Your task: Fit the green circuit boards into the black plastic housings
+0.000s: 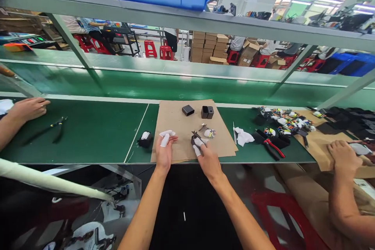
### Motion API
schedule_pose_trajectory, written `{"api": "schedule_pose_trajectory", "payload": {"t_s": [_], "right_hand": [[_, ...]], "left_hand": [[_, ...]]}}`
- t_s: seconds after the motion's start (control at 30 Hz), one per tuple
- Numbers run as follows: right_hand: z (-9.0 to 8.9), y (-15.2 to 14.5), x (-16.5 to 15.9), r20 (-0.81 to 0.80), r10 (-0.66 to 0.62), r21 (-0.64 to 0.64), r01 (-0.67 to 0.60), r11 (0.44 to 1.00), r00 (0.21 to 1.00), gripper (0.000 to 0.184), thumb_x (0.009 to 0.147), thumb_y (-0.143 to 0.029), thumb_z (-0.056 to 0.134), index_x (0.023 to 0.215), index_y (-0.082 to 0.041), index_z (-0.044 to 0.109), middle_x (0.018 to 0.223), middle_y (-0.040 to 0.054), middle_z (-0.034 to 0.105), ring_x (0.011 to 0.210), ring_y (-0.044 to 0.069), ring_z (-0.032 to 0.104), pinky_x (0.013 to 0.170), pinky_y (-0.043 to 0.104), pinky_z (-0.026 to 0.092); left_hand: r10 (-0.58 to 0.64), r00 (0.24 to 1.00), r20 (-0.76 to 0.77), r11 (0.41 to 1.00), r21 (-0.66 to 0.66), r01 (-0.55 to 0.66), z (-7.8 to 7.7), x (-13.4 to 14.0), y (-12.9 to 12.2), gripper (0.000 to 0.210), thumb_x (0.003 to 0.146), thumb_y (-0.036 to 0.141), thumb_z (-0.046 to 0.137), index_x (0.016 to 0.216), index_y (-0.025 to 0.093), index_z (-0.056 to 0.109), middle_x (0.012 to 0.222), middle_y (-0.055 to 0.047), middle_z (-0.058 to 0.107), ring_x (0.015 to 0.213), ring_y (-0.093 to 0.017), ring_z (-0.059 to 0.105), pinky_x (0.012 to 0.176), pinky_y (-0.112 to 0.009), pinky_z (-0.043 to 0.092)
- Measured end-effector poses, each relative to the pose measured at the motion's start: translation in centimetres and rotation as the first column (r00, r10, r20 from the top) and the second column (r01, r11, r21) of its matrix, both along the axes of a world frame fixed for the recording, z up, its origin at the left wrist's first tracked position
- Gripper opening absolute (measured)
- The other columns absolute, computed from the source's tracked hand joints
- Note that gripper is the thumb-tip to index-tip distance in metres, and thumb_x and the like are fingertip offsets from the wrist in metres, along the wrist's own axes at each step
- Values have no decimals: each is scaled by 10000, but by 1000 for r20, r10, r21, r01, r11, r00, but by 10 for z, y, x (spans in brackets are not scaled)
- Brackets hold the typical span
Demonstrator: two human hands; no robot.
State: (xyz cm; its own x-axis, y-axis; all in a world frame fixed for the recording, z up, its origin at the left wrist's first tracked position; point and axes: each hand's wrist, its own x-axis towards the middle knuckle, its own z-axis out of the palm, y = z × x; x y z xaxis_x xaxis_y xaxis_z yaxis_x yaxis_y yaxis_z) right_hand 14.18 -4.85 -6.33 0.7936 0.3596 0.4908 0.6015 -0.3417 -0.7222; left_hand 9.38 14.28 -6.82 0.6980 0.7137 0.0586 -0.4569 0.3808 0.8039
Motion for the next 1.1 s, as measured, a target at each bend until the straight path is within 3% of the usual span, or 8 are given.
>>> {"api": "schedule_pose_trajectory", "payload": {"t_s": [0.13, 0.27, 0.37, 0.53, 0.7, 0.87, 1.1], "right_hand": [[0, -2, 7, 78, -30, -35, 33, 999, 997, 291, 1076, -354, 628, 1315, -284, 779, 1243, 124, 766, 1255, 309, 742, 1178, 509, 568], [-14, -2, 8, 100, -18, -76, 26, 997, 995, 296, 1087, -360, 602, 1300, -272, 788, 1186, 132, 768, 1149, 311, 778, 1066, 485, 631], [-21, -1, 7, 105, -12, -81, 20, 997, 994, 308, 1095, -356, 593, 1332, -273, 772, 1241, 135, 771, 1183, 309, 774, 1077, 480, 627], [-15, -1, 9, 101, -34, -64, 40, 997, 994, 414, 1085, -371, 618, 1472, -235, 668, 1255, 141, 789, 1169, 311, 781, 1027, 489, 661], [-11, -2, 14, 90, 9, -120, 2, 993, 996, 363, 1087, -362, 611, 1422, -275, 721, 1243, 131, 769, 1153, 313, 780, 1030, 467, 656], [-13, -4, 20, 68, 41, -145, -31, 989, 997, 312, 1085, -370, 616, 1331, -267, 778, 1091, 110, 765, 1046, 292, 792, 980, 425, 668], [-13, -2, 22, 44, 46, -123, -40, 992, 998, 397, 1074, -316, 648, 1469, -279, 678, 1258, 131, 764, 1175, 310, 781, 1040, 469, 665]], "left_hand": [[-2, 1000, -5, 1000, 13, 2, 1, 0, 0, 351, 870, 502, 849, 1038, 209, 753, 994, -48, 765, 881, -199, 753, 897, -368, 589], [-1, 1000, -14, 1000, 31, 1, 0, 1, 1, 353, 860, 491, 858, 1040, 206, 755, 1006, -55, 772, 886, -205, 759, 903, -376, 589], [15, 1000, -18, 999, 43, -14, 0, 1, 1, 353, 865, 496, 849, 1039, 203, 756, 992, -54, 770, 875, -203, 758, 908, -381, 590], [40, 999, -17, 998, 58, -39, 1, 1, 1, 368, 847, 503, 871, 1028, 201, 763, 994, -53, 767, 872, -198, 757, 904, -376, 595], [62, 997, -40, 995, 79, -58, 1, 1, 1, 361, 852, 514, 868, 1023, 210, 772, 982, -51, 771, 878, -200, 759, 913, -377, 607], [77, 994, -73, 990, 123, -68, 4, -1, -2, 385, 836, 537, 875, 1023, 215, 778, 997, -51, 773, 909, -203, 756, 927, -373, 617], [114, 985, -127, 976, 201, -87, 7, -2, -3, 412, 837, 537, 879, 1034, 188, 784, 988, -67, 781, 917, -221, 755, 925, -383, 633]]}}
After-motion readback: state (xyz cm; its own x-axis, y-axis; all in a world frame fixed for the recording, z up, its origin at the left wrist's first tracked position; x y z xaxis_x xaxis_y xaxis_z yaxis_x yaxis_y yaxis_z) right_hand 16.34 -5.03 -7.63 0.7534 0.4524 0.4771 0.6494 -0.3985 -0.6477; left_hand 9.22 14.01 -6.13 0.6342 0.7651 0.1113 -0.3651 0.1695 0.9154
